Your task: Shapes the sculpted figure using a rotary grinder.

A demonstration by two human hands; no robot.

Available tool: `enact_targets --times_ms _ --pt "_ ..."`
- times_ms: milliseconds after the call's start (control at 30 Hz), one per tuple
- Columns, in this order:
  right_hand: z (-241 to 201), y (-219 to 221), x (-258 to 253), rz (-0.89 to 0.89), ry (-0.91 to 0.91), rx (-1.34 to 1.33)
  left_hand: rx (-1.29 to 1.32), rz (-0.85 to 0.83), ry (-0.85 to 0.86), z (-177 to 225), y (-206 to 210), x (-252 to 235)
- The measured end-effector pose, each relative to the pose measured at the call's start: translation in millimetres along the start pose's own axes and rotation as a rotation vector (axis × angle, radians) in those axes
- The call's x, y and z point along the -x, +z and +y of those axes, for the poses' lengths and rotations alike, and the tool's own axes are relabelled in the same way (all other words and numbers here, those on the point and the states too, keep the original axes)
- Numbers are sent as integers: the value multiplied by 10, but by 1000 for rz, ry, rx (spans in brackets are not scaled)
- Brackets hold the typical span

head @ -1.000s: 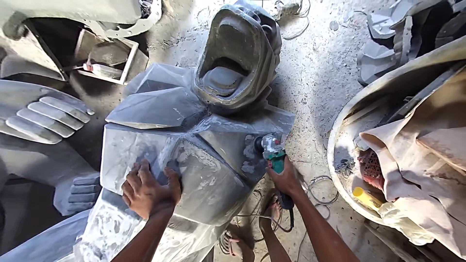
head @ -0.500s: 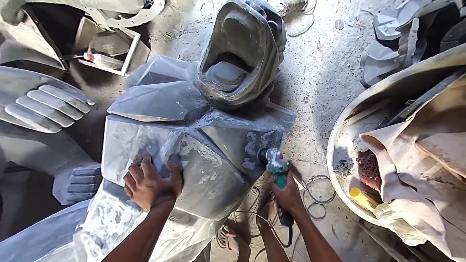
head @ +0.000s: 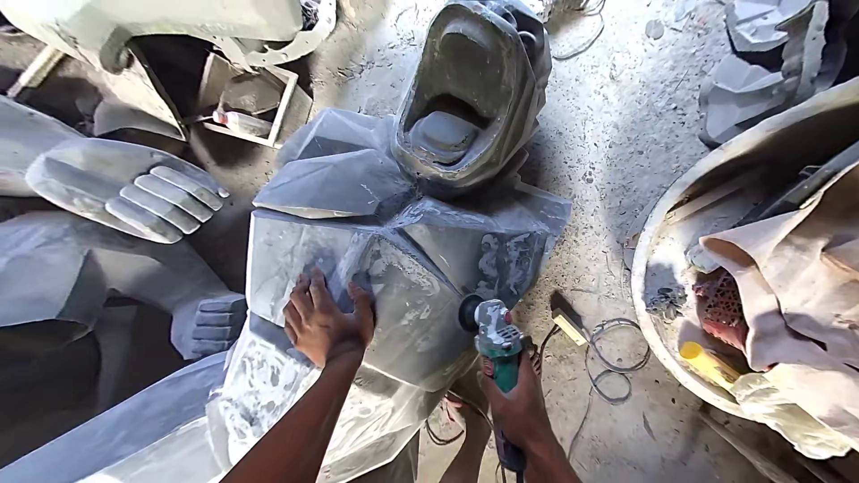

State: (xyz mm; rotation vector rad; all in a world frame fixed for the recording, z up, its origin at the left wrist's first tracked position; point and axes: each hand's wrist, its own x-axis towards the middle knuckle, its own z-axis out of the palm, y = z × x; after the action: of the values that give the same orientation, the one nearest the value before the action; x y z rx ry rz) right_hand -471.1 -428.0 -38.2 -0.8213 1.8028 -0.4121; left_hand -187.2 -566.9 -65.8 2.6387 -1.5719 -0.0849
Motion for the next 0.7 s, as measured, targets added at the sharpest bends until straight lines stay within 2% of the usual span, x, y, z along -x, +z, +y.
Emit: enact_targets --times_ms 167,267,433,533,700 --pt "-245 529 154 100 -33 88 2 21 -10 -30 30 6" --pt "-145 742 231 193 -51 46 5 10 -8 -28 13 6" --pt "162 346 379 42 92 -101 0 -29 -3 5 -49 20" --pt "378 16 221 -46 86 -183 -4 -3 -8 -13 3 10" --pt "211 -396 -130 -275 105 -308 2 -5 -19 -16 0 2"
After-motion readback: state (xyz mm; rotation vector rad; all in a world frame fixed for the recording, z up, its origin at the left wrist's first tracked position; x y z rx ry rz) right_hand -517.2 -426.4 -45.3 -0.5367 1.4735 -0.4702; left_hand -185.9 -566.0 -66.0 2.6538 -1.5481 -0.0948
